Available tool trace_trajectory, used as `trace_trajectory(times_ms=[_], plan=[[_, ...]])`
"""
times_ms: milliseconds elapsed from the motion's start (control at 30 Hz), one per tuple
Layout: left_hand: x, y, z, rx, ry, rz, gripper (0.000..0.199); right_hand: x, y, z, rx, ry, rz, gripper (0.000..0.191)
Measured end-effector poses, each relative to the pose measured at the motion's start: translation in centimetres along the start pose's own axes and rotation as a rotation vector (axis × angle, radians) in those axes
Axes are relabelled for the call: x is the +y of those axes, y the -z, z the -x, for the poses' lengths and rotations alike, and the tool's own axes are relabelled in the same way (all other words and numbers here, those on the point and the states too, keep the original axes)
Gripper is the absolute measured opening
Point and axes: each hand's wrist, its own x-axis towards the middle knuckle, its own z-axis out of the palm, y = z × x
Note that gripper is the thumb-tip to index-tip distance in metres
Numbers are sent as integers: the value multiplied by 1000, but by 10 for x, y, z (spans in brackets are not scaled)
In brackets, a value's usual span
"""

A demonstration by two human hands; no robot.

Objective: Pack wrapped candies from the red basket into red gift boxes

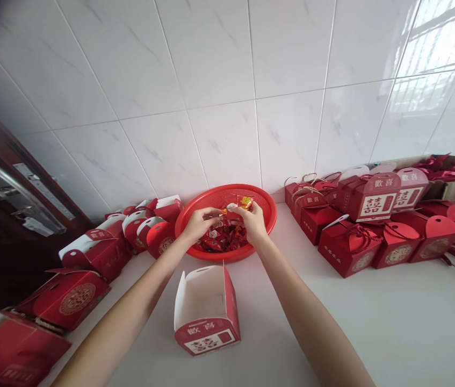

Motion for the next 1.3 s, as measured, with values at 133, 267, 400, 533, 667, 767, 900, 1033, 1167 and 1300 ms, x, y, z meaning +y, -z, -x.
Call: trace_trajectory(times_ms=[133, 267, 400, 533, 667, 767, 900, 1033, 1167, 1300], plan=[[4, 0, 1, -22, -10, 90, 17, 0, 0, 0, -19, 0, 23, 28], [8, -1, 3, -38, -27, 145, 15, 0, -1, 1, -46, -12, 33, 29], [13, -1, 6, -59, -56, 175, 15, 0, -1, 2, -72, -30, 58, 29], [18, -1, 9, -86, -94, 178, 11, 3, -1, 0, -116, -33, 108, 28], [20, -1, 9, -84, -139, 162, 9, 5, 0, 0, -154, -24, 137, 31], [19, -1, 9, -68, -136, 160, 15, 5, 0, 0, -172, -19, 136, 34], [16, -1, 7, 35, -95, 187, 30, 6, 1, -2, -155, 7, 114, 36], [15, 1, 6, 296, -64, 230, 30, 6, 2, -4, -106, 32, 49, 37], [16, 2, 6, 450, -106, 264, 31, 4, 0, -2, -106, -7, 71, 34], [18, -1, 7, 295, -161, 263, 30, 4, 0, -1, -208, -73, 107, 30]])
